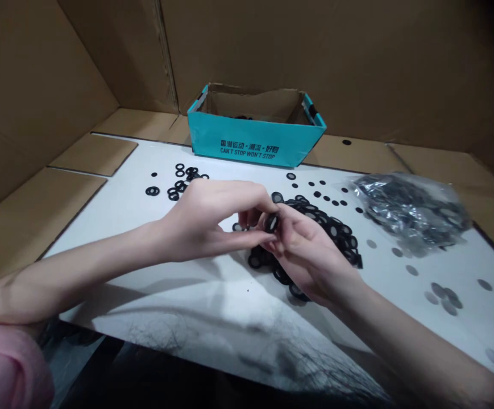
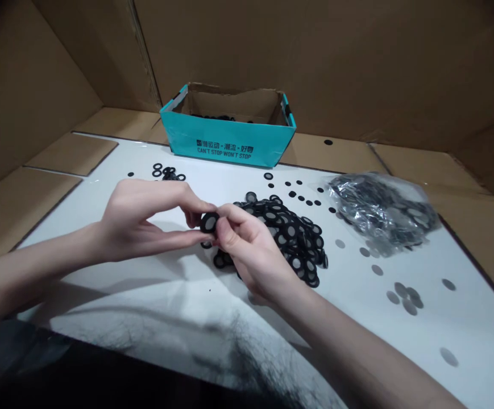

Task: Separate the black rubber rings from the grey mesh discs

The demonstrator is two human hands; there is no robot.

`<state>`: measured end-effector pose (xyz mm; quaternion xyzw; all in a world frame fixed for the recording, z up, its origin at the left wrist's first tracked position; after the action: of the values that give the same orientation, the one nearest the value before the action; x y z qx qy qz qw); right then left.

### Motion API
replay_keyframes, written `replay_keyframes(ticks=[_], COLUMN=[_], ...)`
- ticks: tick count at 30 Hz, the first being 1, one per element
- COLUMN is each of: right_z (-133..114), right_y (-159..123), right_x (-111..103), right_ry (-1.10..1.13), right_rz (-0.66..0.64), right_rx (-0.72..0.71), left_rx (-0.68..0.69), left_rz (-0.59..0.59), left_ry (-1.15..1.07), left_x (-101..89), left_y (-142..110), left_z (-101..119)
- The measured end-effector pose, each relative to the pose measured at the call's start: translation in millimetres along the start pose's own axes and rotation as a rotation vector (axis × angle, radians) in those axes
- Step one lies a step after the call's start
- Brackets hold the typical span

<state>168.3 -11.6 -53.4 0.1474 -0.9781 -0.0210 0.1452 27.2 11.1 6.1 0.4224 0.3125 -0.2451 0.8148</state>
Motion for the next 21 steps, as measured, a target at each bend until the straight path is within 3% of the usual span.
replay_keyframes(ticks=[9, 17, 21], right_z=[-16, -24, -25], right_y=[-4, -3, -4], right_x=[-1, -1, -4], right_ry=[-0.531, -0.668, -0.828], right_rz=[0.039, 0.007, 0.048], right_rx=[-0.255, -0.312, -0.446], left_rx=[-0.088, -0.077, -0.244], left_rz=[-0.176, -0.206, -0.232], left_ry=[0.023, -0.062, -0.235], left_x=[1.9, -0.8, 1.0], left_y=[4, 7, 8], left_z=[-5, -7, -13])
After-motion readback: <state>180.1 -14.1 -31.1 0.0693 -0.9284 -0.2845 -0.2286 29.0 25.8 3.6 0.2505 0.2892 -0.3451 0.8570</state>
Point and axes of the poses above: each hand's wrist, its own y-axis towards the middle knuckle, its own x-axis out of the palm, z = x × y, the point moved 4 cm from there along y, towards the middle knuckle, and after that the axes turned 4 degrees about -x, right-handed, at the moved point
